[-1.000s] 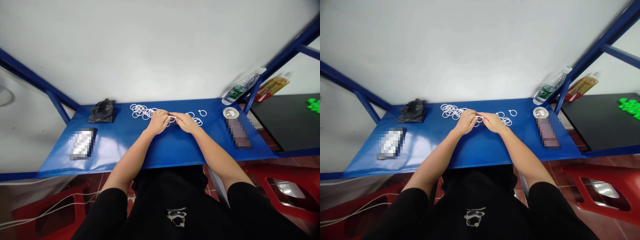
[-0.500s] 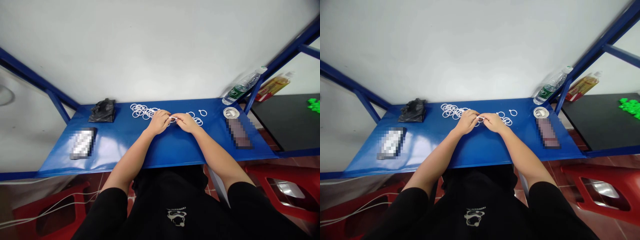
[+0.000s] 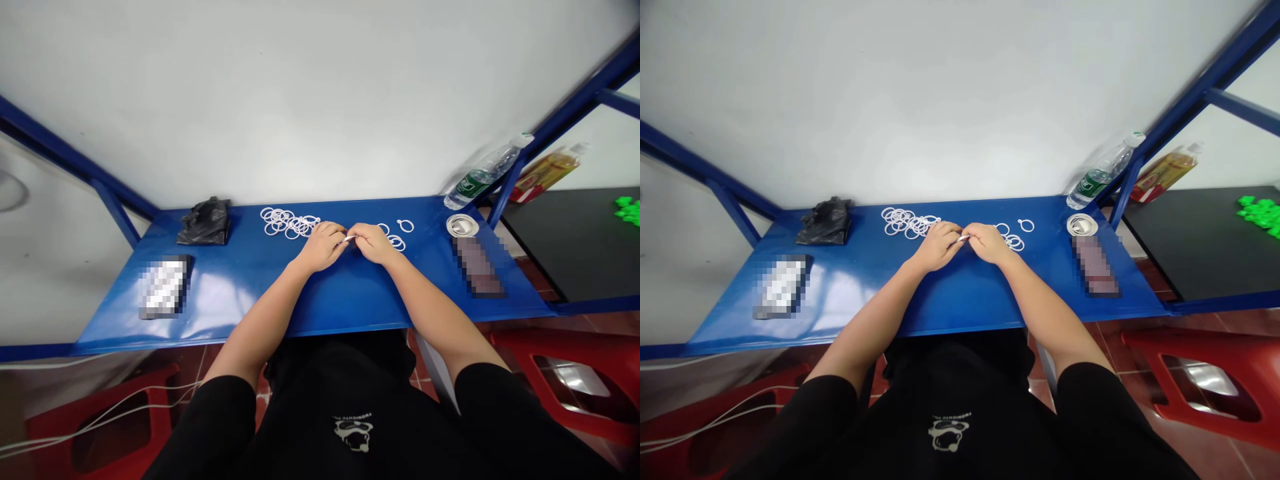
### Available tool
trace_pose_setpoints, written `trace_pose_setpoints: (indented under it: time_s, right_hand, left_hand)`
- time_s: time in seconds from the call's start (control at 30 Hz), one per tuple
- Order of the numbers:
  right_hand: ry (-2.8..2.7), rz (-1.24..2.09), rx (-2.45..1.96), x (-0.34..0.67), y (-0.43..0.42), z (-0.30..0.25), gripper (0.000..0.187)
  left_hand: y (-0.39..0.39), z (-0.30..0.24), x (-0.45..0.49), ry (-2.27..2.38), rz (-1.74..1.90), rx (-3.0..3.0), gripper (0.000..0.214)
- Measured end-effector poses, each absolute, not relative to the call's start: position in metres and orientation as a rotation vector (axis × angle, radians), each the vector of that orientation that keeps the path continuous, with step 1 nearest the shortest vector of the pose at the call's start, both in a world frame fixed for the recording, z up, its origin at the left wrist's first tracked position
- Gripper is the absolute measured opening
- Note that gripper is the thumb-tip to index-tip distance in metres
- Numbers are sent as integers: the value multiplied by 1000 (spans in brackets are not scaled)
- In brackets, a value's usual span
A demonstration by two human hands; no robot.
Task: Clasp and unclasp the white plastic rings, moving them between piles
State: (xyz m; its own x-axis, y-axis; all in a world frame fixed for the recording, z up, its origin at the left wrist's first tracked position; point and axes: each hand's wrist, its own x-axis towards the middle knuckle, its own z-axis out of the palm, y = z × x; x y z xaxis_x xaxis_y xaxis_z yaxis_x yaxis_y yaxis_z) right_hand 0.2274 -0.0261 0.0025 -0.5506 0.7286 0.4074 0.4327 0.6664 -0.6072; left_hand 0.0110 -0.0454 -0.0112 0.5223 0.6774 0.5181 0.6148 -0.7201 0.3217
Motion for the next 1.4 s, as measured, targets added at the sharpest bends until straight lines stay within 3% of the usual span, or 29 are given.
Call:
trace_pose_setpoints:
  time_s: [0.2,0.33,0.57,0.8,1.0,1.23,1.4]
  right_hand:
    - [-2180,411,-1134,240,-19,10,52]
    - [-2116,145,-1574,269,-2,17,46]
    - [-2038,137,-1859,288,6,16,37]
    - [-2215,56,-1665,285,12,-14,23]
    - [-2251,-24,-1552,285,14,-23,26]
    - [-2377,205,-1415,273,11,-11,44]
    - [-2258,403,-1091,256,-5,7,43]
  left_hand:
    - [-32,-15,-8,1303,1174,2546,28]
    - [-28,-18,-16,1521,1269,2442,28]
    - [-29,-26,-17,1752,1061,2345,27]
    - [-26,-32,-15,1632,1193,2361,28]
    - [-30,-30,-9,1539,1207,2406,22]
    - [-31,-27,-8,1429,1104,2499,20]
    - [-32,-25,-7,1405,1089,2526,24]
